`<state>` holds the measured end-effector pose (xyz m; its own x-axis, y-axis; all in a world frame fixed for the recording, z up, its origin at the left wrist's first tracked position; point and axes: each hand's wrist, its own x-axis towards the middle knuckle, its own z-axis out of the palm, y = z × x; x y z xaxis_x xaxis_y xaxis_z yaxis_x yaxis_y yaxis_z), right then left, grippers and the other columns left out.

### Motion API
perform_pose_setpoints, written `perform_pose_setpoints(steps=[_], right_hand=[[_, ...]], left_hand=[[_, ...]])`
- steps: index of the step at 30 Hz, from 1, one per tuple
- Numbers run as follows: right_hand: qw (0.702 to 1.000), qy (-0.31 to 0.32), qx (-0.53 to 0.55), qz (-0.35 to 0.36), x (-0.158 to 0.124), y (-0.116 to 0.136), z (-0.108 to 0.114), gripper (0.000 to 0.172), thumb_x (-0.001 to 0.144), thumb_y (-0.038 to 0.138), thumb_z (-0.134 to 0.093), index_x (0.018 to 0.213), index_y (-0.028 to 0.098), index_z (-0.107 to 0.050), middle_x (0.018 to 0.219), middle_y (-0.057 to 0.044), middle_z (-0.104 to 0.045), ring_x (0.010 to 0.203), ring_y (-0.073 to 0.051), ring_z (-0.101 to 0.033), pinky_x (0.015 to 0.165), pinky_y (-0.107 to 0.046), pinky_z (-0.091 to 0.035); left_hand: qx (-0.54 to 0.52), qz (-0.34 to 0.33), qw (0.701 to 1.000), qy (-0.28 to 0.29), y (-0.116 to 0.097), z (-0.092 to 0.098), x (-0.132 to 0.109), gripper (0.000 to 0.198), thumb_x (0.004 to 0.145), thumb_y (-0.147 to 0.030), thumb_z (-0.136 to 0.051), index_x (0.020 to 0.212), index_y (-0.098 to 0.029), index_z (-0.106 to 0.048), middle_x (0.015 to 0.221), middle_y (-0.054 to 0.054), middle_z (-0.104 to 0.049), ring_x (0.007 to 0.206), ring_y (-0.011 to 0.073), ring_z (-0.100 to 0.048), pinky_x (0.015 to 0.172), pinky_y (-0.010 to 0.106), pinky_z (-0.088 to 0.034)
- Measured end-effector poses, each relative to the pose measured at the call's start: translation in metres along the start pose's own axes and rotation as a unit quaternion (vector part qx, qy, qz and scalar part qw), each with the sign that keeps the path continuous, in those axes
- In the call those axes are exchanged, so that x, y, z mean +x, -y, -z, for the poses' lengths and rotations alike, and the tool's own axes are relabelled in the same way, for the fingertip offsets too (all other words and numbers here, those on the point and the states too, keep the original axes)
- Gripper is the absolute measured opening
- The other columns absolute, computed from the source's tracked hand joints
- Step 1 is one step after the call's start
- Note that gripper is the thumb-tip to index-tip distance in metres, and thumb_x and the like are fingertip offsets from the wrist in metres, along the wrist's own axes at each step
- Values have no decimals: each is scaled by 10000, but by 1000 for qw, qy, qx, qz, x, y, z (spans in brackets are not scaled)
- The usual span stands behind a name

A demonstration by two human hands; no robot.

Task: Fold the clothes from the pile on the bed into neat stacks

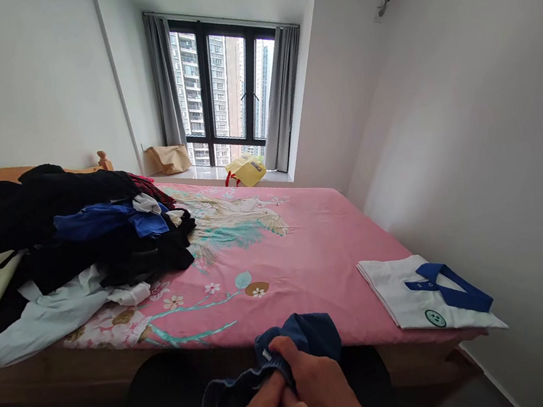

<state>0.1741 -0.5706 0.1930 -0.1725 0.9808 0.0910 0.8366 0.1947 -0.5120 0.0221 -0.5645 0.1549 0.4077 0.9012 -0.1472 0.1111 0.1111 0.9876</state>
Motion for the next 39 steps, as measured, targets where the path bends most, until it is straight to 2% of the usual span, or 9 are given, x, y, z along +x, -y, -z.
perform_pose_setpoints(steps=[5,9,11,18,25,28,31,35,39], right_hand=[[991,-87,81,-60,-13,-40,22,380,710,155,-429,1027,279,-597,766,20,-679,697,-175,-638,635,-233,-419],[961,-197,127,-144,-19,-68,57,244,809,267,-423,983,260,-595,835,9,-670,754,-181,-622,668,-245,-444],[956,-217,138,-139,-17,-75,74,227,816,286,-436,977,260,-593,850,10,-666,754,-177,-615,661,-245,-449],[940,-253,210,-91,17,-72,135,190,803,311,-486,927,227,-603,661,32,-594,556,-135,-576,535,-241,-470],[931,-224,277,-79,110,-74,178,291,719,426,-613,857,185,-525,691,-8,-627,622,-176,-631,466,-245,-480],[903,-320,280,-56,141,-62,189,312,759,473,-550,888,193,-501,746,-19,-631,652,-165,-624,475,-238,-480],[855,-393,338,-5,139,-50,184,382,767,517,-527,987,210,-471,888,-23,-618,706,-160,-637,486,-231,-496],[854,-358,369,-77,97,-71,110,420,772,514,-526,1060,217,-455,866,-9,-620,616,-154,-640,453,-230,-482],[931,-194,247,-186,38,-135,-14,325,853,468,-382,950,208,-552,658,-3,-631,522,-164,-614,501,-262,-471]], left_hand=[[230,-8,970,84,-8,-2,-5,599,649,-437,-700,1229,-349,-578,1114,38,-675,946,275,-642,802,334,-490],[388,-104,908,115,-12,22,12,113,723,-277,-596,769,-265,-698,763,36,-681,770,228,-625,798,338,-464],[458,-166,865,120,-27,40,23,117,751,-257,-570,662,-238,-644,747,30,-657,812,214,-605,940,401,-393],[568,-381,728,40,-129,88,59,183,821,-321,-561,671,-257,-644,806,-14,-689,1219,244,-474,1099,528,157],[675,-376,635,-5,-201,117,137,225,854,-271,-513,760,-135,-666,1178,59,-625,1063,204,-596,1090,556,-138],[669,-420,599,-130,-254,122,156,392,892,-313,-416,891,-7,-660,1257,99,-550,1198,265,-488,1047,576,-116],[630,-464,603,-155,-288,117,149,629,897,-382,-209,1011,99,-598,1339,101,-456,1250,292,-394,1060,470,-157],[627,-458,625,-78,-244,105,129,310,857,-185,-419,897,-52,-697,1334,70,-504,1264,282,-414,1086,472,-197],[640,-375,669,35,-106,93,124,293,731,19,-502,772,-197,-696,1386,57,-482,1365,231,-298,1145,489,-75]])
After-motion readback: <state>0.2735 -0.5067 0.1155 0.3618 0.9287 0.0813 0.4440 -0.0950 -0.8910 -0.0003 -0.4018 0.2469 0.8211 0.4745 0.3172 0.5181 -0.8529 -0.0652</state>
